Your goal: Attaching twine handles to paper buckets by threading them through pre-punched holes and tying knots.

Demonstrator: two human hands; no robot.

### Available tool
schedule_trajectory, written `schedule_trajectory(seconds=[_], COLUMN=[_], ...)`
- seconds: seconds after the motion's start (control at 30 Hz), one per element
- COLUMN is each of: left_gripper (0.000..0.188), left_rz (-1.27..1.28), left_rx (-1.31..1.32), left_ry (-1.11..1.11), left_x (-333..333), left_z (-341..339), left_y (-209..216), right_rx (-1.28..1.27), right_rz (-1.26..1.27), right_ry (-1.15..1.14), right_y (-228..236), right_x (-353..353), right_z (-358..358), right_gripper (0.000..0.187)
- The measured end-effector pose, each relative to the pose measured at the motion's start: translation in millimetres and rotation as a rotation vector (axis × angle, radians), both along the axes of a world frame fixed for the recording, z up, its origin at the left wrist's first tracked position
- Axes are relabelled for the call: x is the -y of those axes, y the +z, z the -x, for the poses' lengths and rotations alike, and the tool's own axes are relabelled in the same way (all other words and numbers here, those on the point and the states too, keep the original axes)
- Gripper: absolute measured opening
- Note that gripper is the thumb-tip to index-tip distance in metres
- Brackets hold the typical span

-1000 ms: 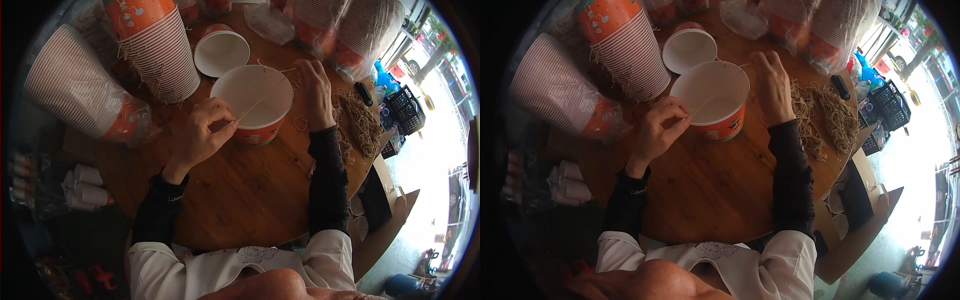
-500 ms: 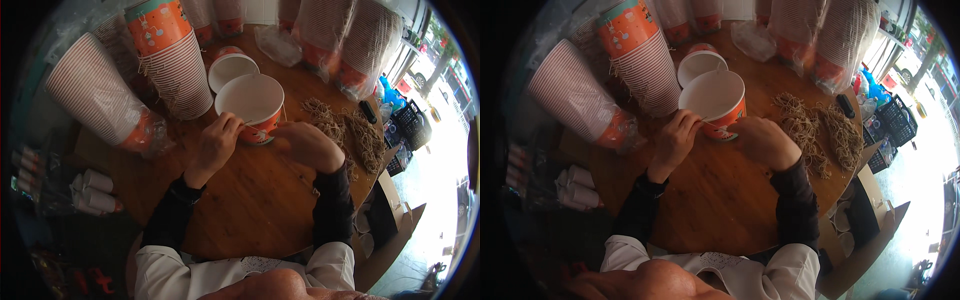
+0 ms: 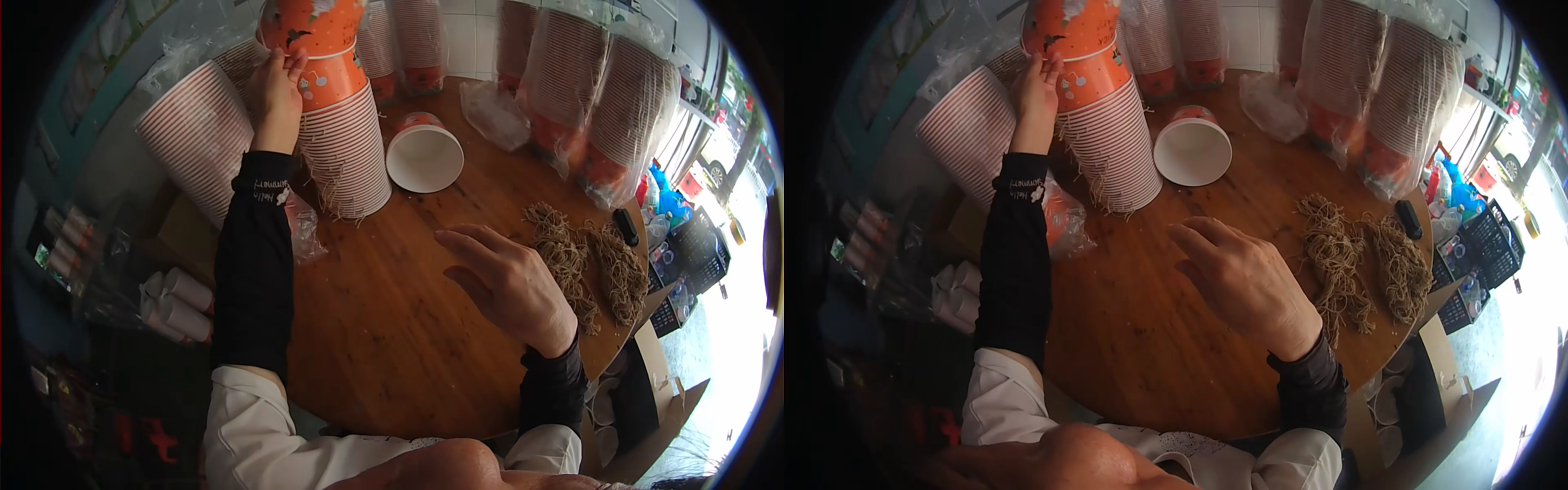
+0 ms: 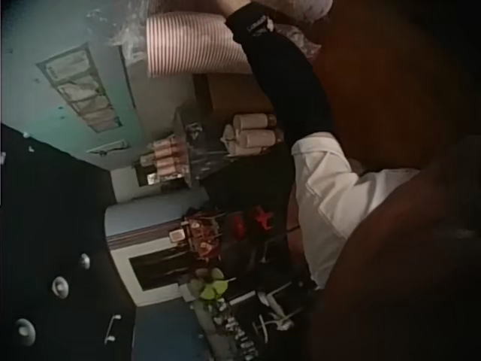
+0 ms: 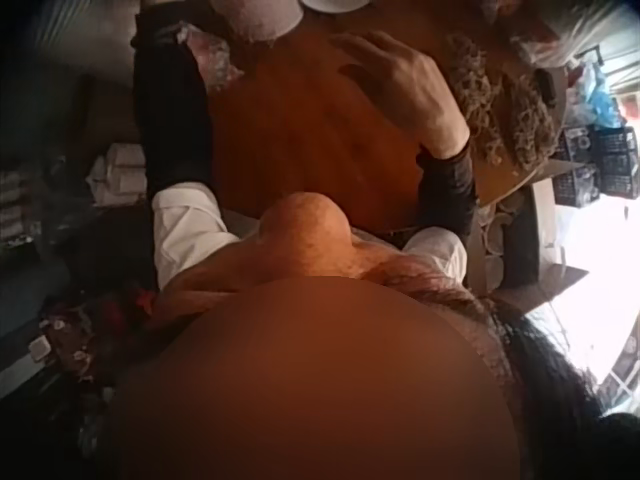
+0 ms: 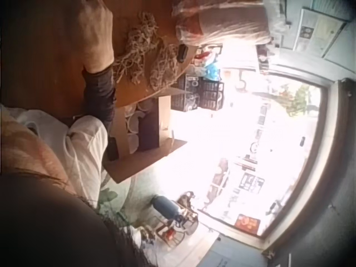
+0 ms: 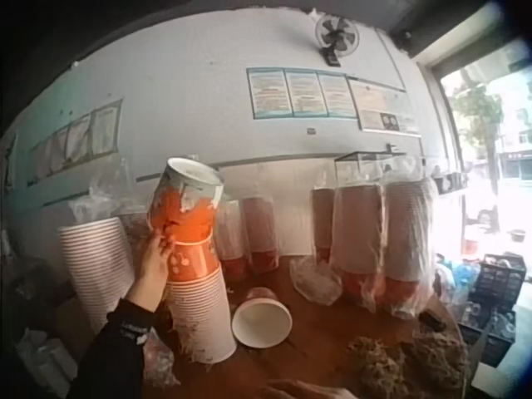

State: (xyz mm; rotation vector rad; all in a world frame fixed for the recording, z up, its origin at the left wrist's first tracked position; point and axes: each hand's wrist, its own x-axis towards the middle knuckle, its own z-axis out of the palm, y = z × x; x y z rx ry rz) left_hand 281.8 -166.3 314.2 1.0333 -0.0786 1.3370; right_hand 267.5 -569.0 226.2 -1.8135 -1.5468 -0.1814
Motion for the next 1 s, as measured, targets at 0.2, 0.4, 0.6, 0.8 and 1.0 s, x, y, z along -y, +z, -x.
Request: schedule_trajectory(seconds=[0.2, 0.4, 0.6, 0.8, 1.0], left_gripper=[0.016, 0.016, 0.030, 0.034, 0.044], left_rz=[0.154, 0.019, -0.240, -0.958, -1.234], left_rx=[-0.209, -0.516, -0.680, -0.301, -0.372], left_ry=[0.067, 0.123, 0.292, 0.870, 1.004], left_x=[-30.6, -17.0, 9.9, -19.4, -39.2], left_z=[-1.7, 9.4, 39.3, 20.6, 9.7], left_y=[-9.4, -9.3, -21.4, 20.8, 7.6], right_rx=[0.003, 0.015, 0.016, 0.062, 0.052], right_rz=[-0.088, -0.096, -0.084, -0.185, -0.204], right_ry=[0.027, 0.031, 0.025, -0.009, -0.035], right_y=[1.6, -0.4, 0.6, -1.8, -1.7], right_x=[0.3, 0.7, 2.8, 2.4, 0.3], right_z=[-0.8, -2.5, -3.2, -10.1, -15.3], right_gripper=[0.031, 0.029, 0.026, 0.019, 0.018])
